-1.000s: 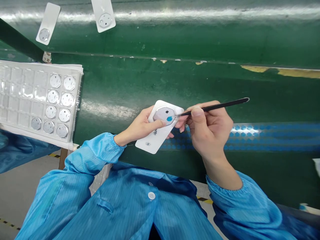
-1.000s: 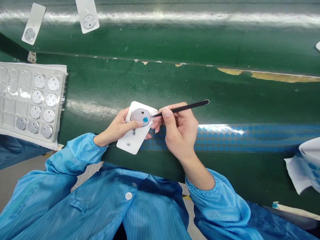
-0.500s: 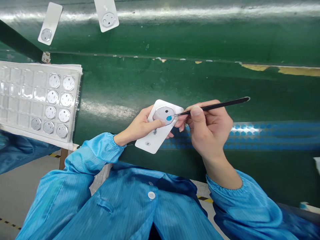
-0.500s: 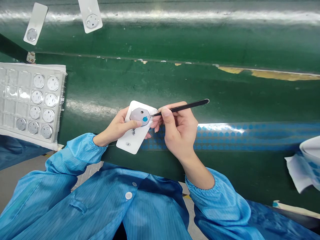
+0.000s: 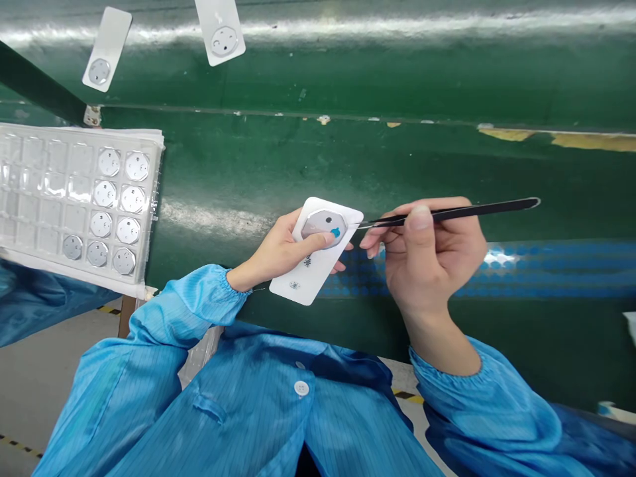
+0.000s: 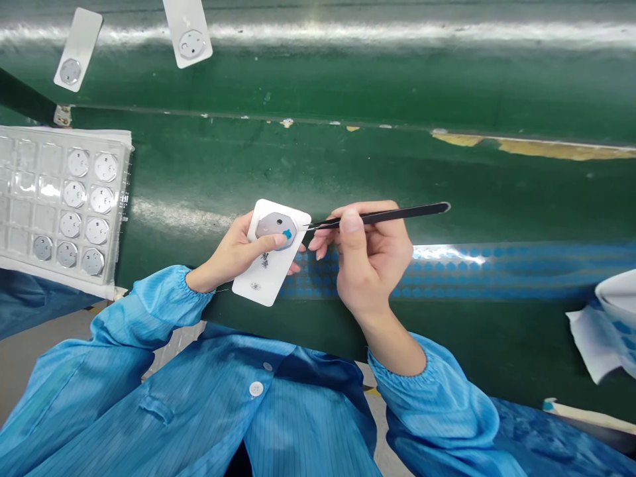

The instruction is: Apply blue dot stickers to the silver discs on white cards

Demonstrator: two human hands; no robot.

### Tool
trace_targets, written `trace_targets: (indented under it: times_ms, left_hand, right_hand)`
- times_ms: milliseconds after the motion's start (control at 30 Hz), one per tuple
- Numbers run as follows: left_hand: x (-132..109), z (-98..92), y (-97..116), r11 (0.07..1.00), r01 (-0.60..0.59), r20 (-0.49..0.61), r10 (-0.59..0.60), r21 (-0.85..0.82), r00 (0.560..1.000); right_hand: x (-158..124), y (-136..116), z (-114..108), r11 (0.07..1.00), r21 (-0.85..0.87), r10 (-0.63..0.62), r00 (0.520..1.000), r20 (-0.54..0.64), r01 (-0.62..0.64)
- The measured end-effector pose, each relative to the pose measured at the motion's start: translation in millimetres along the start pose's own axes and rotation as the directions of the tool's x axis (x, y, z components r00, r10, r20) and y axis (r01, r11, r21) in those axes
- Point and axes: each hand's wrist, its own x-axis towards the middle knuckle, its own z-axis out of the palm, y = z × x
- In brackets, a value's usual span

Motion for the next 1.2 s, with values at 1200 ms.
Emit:
trace_targets:
  times_ms: [1200]
  left_hand:
    - [-0.6,-1.8,-3.8,0.994,-0.098,-0.083,0.102,0.048,0.991]
  right_hand:
    - [-2.5,-1.3,0.1,1.0,0.011,-0.018,1.0,0.009,0.017]
